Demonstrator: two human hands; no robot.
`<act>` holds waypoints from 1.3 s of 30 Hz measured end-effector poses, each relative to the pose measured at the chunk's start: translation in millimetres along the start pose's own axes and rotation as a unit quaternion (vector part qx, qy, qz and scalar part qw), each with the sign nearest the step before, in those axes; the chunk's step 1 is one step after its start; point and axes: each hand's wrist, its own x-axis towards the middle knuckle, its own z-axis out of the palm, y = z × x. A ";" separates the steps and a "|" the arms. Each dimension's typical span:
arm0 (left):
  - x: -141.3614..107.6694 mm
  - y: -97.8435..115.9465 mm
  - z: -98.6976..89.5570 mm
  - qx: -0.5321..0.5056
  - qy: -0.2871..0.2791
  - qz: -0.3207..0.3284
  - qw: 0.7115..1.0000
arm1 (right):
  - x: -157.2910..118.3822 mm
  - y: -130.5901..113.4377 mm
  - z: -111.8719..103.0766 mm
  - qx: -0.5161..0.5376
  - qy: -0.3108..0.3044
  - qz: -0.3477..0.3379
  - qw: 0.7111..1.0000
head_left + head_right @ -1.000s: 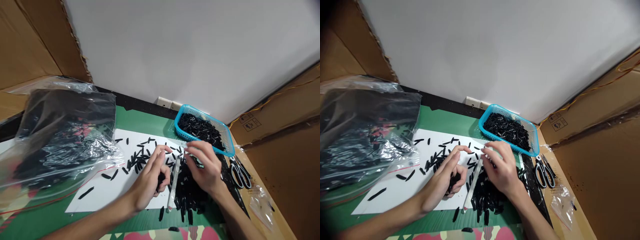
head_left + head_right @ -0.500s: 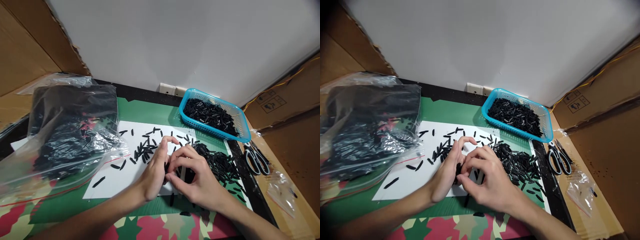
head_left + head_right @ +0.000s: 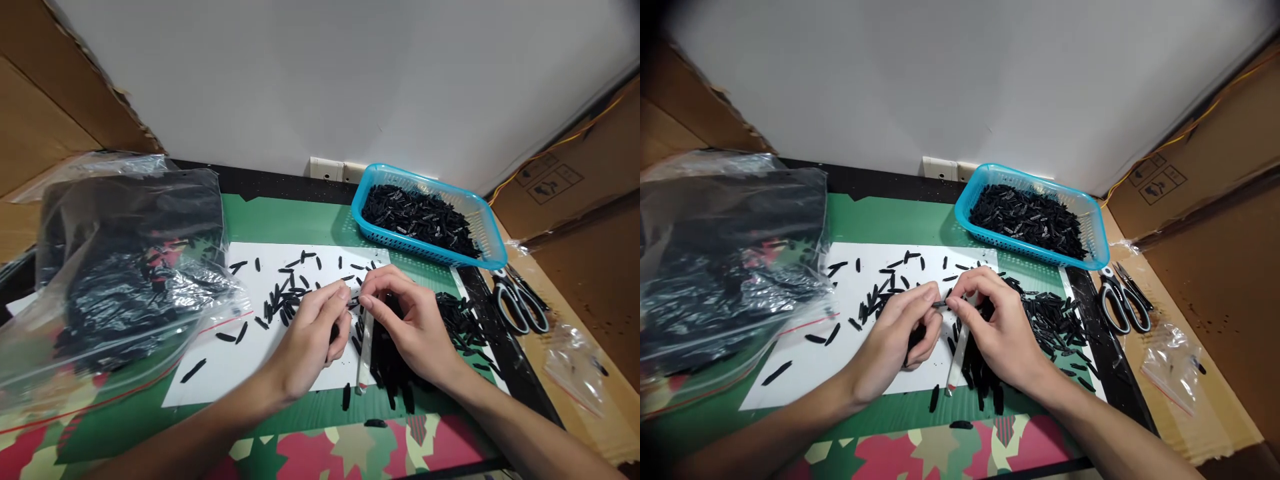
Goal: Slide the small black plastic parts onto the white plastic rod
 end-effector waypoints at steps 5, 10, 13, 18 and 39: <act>-0.2 -1.3 0.1 -0.003 -0.011 0.007 1.000 | -0.4 6.6 1.5 0.025 0.013 0.007 1.000; -0.1 -1.1 1.3 0.022 -0.003 0.036 0.999 | -2.0 8.7 2.0 0.049 0.015 0.022 0.998; -0.1 -3.0 0.8 0.043 0.004 0.046 0.998 | -2.8 6.5 1.6 0.059 0.007 0.035 0.998; -0.6 -6.8 -0.2 0.083 -0.007 0.044 0.996 | -4.5 3.5 2.0 0.093 -0.003 0.041 0.995; -1.8 -8.0 -0.3 0.107 0.016 0.062 0.992 | -3.0 6.3 2.3 0.208 -0.023 0.087 0.974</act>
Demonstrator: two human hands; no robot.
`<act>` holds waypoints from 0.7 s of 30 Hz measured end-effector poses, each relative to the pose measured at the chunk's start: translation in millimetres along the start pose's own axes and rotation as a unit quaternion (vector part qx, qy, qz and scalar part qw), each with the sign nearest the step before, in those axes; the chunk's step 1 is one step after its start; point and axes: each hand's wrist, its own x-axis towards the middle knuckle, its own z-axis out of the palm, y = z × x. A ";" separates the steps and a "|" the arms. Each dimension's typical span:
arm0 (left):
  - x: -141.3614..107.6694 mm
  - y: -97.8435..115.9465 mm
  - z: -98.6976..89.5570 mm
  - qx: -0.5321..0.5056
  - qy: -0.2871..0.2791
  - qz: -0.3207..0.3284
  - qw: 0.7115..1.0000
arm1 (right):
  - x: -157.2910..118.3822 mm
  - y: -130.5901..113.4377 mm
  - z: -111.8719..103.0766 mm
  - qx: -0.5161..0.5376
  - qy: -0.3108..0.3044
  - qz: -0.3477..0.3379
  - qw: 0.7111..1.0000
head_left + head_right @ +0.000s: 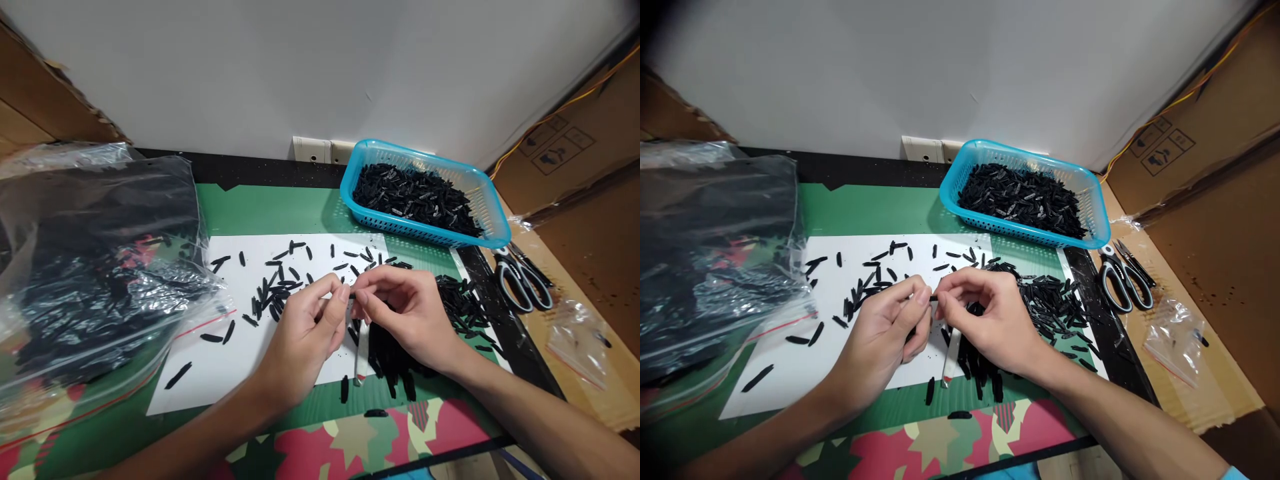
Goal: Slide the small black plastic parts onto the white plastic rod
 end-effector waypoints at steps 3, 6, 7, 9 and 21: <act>0.2 -1.2 -0.5 -0.004 0.002 0.006 1.000 | 0.7 0.4 -0.4 0.013 -0.002 0.003 1.000; 0.0 -1.2 -0.5 -0.003 0.003 0.007 1.000 | 1.6 -0.9 0.0 0.020 -0.001 0.007 1.000; 0.0 -1.0 -0.3 -0.004 0.003 0.006 1.000 | 1.9 -1.5 0.1 0.023 -0.002 0.009 1.000; 0.2 -0.4 0.3 -0.004 0.003 0.008 1.000 | 2.4 -2.6 0.4 0.028 -0.007 0.013 1.000; 0.0 2.7 3.3 0.003 0.012 0.015 1.000 | 6.1 -8.9 -3.0 0.058 -0.037 0.025 0.997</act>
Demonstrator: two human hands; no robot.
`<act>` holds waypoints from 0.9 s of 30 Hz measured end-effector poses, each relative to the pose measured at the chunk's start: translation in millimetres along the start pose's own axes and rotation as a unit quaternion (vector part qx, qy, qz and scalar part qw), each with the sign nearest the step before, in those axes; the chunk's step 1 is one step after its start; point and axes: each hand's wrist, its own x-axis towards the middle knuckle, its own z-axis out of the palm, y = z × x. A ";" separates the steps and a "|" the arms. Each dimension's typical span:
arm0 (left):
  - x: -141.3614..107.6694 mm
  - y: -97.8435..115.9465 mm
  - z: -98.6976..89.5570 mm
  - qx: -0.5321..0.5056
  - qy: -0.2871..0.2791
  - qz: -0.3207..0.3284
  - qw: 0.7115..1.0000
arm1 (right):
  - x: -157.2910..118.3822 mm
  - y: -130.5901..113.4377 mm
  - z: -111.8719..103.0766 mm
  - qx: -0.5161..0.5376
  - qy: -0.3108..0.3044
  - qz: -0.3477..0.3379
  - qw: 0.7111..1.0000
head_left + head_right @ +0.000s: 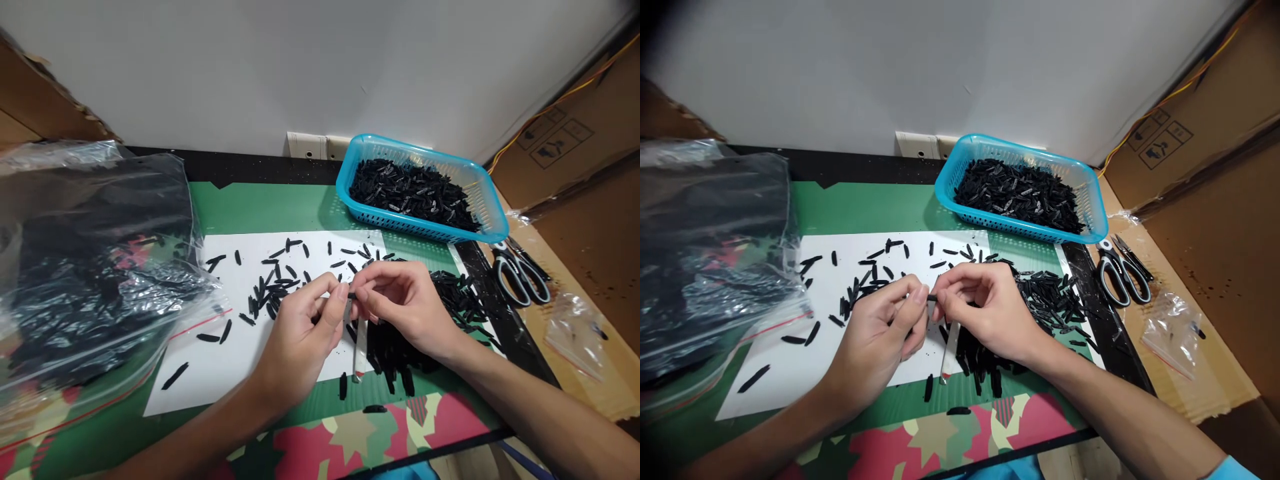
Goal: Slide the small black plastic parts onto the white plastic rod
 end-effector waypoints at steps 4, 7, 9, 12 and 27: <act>-1.2 1.4 0.2 0.008 0.006 0.005 1.000 | 0.7 0.0 0.8 -0.009 0.001 -0.004 1.000; -2.2 1.0 -0.4 0.006 0.004 -0.009 1.000 | -0.9 0.4 -1.2 -0.042 0.006 -0.023 0.999; -2.1 0.9 -1.0 -0.008 0.002 -0.015 1.000 | -2.6 -0.4 -5.2 -0.088 0.016 -0.043 0.995; -0.7 2.7 -2.3 -0.050 -0.005 -0.028 0.998 | -3.9 -3.1 -13.6 -0.225 0.048 -0.104 0.968; -8.1 1.1 2.7 -0.133 -0.016 -0.080 0.988 | -23.8 5.7 21.3 -0.437 -0.086 -0.294 0.846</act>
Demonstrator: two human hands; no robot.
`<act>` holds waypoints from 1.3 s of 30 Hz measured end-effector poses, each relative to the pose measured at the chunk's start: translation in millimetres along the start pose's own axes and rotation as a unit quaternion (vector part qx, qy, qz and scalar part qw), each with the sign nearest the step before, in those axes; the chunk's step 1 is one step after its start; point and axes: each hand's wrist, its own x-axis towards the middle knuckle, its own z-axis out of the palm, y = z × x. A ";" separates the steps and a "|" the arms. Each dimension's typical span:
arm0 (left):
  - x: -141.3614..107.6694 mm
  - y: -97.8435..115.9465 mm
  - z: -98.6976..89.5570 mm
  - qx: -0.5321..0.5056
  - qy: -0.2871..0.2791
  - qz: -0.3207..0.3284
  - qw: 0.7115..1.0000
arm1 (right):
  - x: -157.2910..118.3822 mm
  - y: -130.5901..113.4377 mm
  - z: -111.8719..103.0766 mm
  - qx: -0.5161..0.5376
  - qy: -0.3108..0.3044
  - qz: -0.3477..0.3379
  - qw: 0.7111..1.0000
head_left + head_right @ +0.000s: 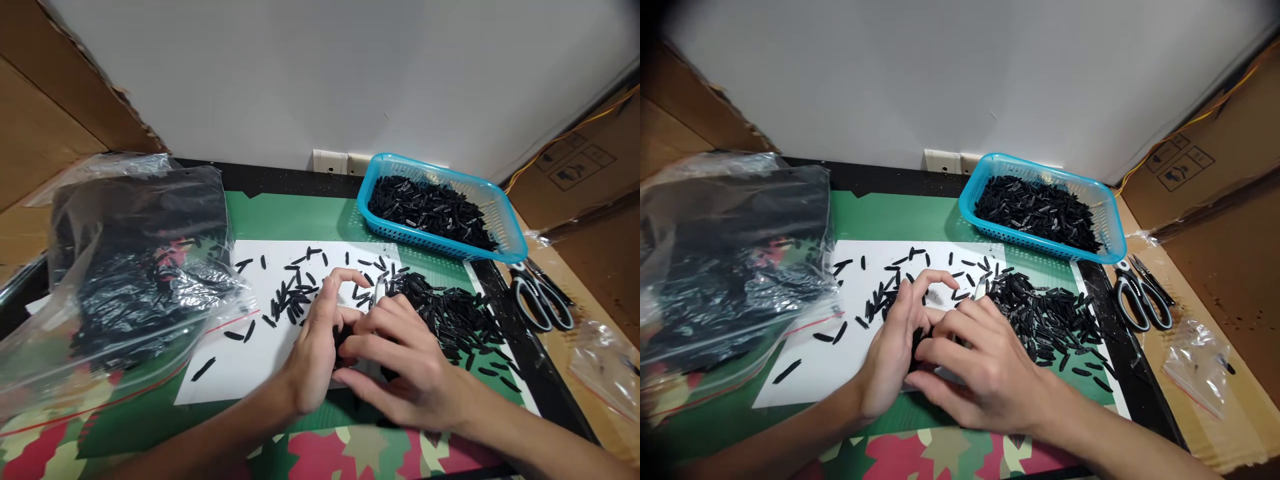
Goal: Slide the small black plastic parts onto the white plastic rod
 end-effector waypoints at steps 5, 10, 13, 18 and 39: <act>1.5 2.2 0.5 0.007 -0.008 -0.009 1.000 | 0.6 1.2 -3.1 0.048 0.036 0.037 0.997; 1.8 4.1 -1.6 -0.006 -0.024 -0.009 1.000 | 4.4 13.4 -10.7 0.152 0.119 0.195 0.962; 1.0 3.0 -3.0 0.010 -0.039 0.015 0.999 | 5.4 20.2 -11.6 0.180 0.136 0.243 0.943; 1.5 -0.3 -2.4 0.057 -0.034 0.045 0.997 | 5.2 23.9 -10.2 0.199 0.143 0.264 0.933; 5.9 -3.4 -5.7 0.061 -0.012 0.039 0.997 | 6.5 22.8 -9.3 0.164 0.132 0.256 0.943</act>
